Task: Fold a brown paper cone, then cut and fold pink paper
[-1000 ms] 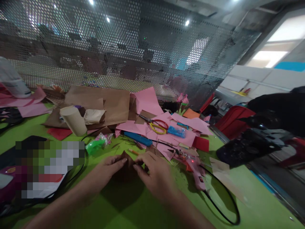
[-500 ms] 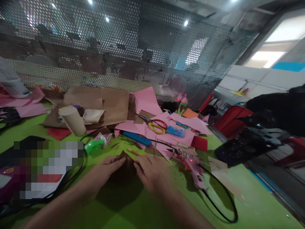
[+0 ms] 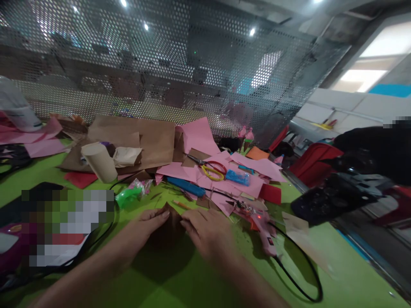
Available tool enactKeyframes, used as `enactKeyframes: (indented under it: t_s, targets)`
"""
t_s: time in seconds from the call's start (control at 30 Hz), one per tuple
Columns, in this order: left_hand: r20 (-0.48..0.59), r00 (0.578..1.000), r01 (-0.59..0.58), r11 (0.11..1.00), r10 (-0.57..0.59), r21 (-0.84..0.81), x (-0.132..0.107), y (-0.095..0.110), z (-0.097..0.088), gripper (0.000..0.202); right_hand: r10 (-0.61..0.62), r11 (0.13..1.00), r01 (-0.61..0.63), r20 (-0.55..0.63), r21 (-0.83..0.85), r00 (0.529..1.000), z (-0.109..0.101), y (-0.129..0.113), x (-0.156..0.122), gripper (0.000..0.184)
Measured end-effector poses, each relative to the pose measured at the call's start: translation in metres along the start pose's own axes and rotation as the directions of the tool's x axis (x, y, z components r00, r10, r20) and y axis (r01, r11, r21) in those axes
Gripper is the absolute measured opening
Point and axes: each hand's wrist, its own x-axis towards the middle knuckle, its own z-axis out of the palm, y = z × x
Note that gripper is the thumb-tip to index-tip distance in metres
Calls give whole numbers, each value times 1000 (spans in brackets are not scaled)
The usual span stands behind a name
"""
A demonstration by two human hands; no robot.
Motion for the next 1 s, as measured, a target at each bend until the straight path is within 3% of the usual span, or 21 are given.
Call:
enactKeyframes:
  t_s: [0.37, 0.57, 0.77, 1.0]
  targets:
    - [7, 1000, 30, 999, -30, -33, -4, 3, 3, 23, -116, 983, 112, -23, -145, 993, 2, -4, 3, 23]
    - [-7, 999, 33, 998, -34, -49, -4, 2, 3, 24, -96, 993, 89, -97, -79, 991, 3, -2, 2, 22]
    - [-14, 999, 29, 998, -30, -57, -1, -1, 1, 23, -109, 994, 108, -53, -27, 993, -1, 2, 0, 15]
    - [9, 999, 39, 997, -39, -65, -3, 1, 2, 22, -179, 979, 168, -91, -116, 980, 0, 0, 2, 19]
